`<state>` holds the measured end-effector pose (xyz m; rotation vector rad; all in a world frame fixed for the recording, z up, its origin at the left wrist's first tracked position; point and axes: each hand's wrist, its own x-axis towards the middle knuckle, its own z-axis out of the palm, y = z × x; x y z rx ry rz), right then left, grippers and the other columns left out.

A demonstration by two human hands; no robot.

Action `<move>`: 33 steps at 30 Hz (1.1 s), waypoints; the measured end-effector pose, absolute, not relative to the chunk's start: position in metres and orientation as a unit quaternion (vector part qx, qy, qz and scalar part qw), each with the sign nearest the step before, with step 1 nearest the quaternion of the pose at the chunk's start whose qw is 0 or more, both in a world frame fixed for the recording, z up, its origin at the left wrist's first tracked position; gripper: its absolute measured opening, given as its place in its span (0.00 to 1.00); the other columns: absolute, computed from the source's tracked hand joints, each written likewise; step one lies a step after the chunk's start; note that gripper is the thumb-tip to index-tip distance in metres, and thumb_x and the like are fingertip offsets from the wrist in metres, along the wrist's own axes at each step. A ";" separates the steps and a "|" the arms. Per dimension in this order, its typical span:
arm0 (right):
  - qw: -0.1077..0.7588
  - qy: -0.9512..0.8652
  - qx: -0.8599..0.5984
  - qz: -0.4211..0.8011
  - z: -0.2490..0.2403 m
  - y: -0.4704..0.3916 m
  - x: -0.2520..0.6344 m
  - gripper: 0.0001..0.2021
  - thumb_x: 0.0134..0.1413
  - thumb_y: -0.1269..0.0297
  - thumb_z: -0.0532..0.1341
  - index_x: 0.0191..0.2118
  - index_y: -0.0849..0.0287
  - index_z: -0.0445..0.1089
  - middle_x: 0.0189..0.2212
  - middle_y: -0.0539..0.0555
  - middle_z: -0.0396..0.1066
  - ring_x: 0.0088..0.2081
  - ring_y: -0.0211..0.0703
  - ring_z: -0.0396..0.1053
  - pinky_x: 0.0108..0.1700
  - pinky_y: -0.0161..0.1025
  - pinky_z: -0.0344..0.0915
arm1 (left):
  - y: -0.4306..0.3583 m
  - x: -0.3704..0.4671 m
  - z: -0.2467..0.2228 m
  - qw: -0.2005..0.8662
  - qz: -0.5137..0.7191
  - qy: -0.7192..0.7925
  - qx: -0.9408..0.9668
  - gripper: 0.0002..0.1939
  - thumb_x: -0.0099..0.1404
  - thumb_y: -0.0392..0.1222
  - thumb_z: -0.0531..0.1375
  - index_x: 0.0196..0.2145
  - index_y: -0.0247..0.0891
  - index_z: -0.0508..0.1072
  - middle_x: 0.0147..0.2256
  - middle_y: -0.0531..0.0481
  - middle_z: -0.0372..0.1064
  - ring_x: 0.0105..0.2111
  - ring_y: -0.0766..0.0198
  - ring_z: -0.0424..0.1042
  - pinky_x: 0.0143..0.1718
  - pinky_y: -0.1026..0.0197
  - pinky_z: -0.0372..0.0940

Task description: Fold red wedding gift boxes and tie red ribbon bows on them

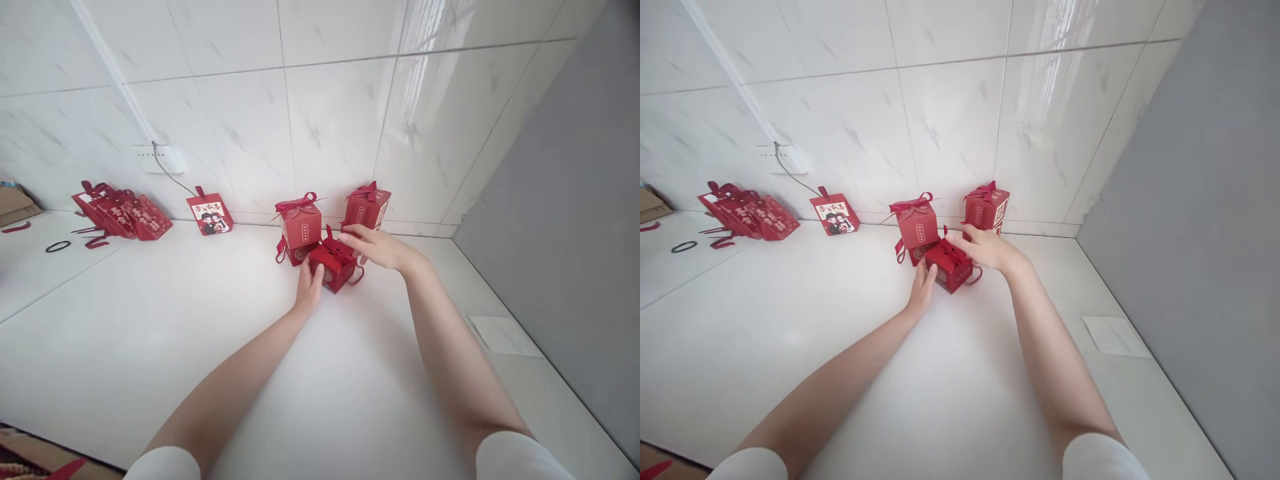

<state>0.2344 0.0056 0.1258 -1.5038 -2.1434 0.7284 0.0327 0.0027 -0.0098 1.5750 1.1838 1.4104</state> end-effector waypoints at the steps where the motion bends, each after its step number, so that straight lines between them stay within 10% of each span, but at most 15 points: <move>1: 0.229 -0.768 -0.538 0.261 0.133 0.001 0.236 0.35 0.58 0.32 0.44 0.61 0.50 0.61 0.52 0.58 0.71 0.52 0.56 0.70 0.51 0.47 0.65 | 0.003 0.033 -0.009 0.349 0.558 0.455 0.600 0.33 0.70 0.60 0.48 0.66 0.40 0.53 0.66 0.42 0.51 0.67 0.55 0.49 0.68 0.51 0.46; 9: 0.156 -0.753 -0.572 0.284 0.136 0.000 0.234 0.31 0.63 0.39 0.48 0.63 0.54 0.57 0.54 0.61 0.70 0.41 0.52 0.76 0.49 0.45 0.65 | -0.001 0.028 -0.008 0.329 0.568 0.368 0.659 0.37 0.69 0.65 0.39 0.69 0.46 0.46 0.70 0.52 0.37 0.70 0.57 0.36 0.70 0.51 0.38; 13: 0.116 -0.744 -0.564 0.340 0.152 -0.012 0.248 0.27 0.64 0.41 0.48 0.58 0.54 0.63 0.36 0.55 0.78 0.30 0.47 0.77 0.49 0.43 0.65 | 0.005 0.019 0.002 0.336 0.465 0.295 0.764 0.33 0.68 0.64 0.48 0.62 0.43 0.65 0.67 0.46 0.49 0.68 0.50 0.46 0.69 0.47 0.39; 19: 0.112 -0.747 -0.571 0.322 0.171 -0.034 0.267 0.22 0.62 0.44 0.52 0.53 0.52 0.67 0.34 0.53 0.78 0.34 0.49 0.77 0.46 0.44 0.66 | 0.018 0.007 0.035 0.434 0.467 0.388 0.665 0.26 0.68 0.58 0.52 0.45 0.35 0.77 0.47 0.38 0.75 0.46 0.52 0.74 0.54 0.47 0.64; 27: 0.147 -0.778 -0.563 0.237 0.175 -0.043 0.260 0.15 0.63 0.50 0.52 0.43 0.52 0.71 0.39 0.56 0.76 0.39 0.51 0.73 0.35 0.42 0.65 | -0.027 0.014 0.122 0.335 0.266 0.373 0.823 0.19 0.67 0.55 0.55 0.48 0.43 0.75 0.50 0.47 0.72 0.51 0.55 0.70 0.54 0.54 0.64; 33: 0.038 -0.782 -0.561 0.270 0.162 -0.029 0.238 0.12 0.62 0.60 0.53 0.40 0.57 0.73 0.37 0.59 0.77 0.36 0.52 0.73 0.35 0.44 0.65 | -0.054 0.013 0.152 0.274 0.096 0.426 0.857 0.18 0.66 0.55 0.53 0.40 0.43 0.76 0.37 0.50 0.76 0.35 0.59 0.73 0.36 0.60 0.67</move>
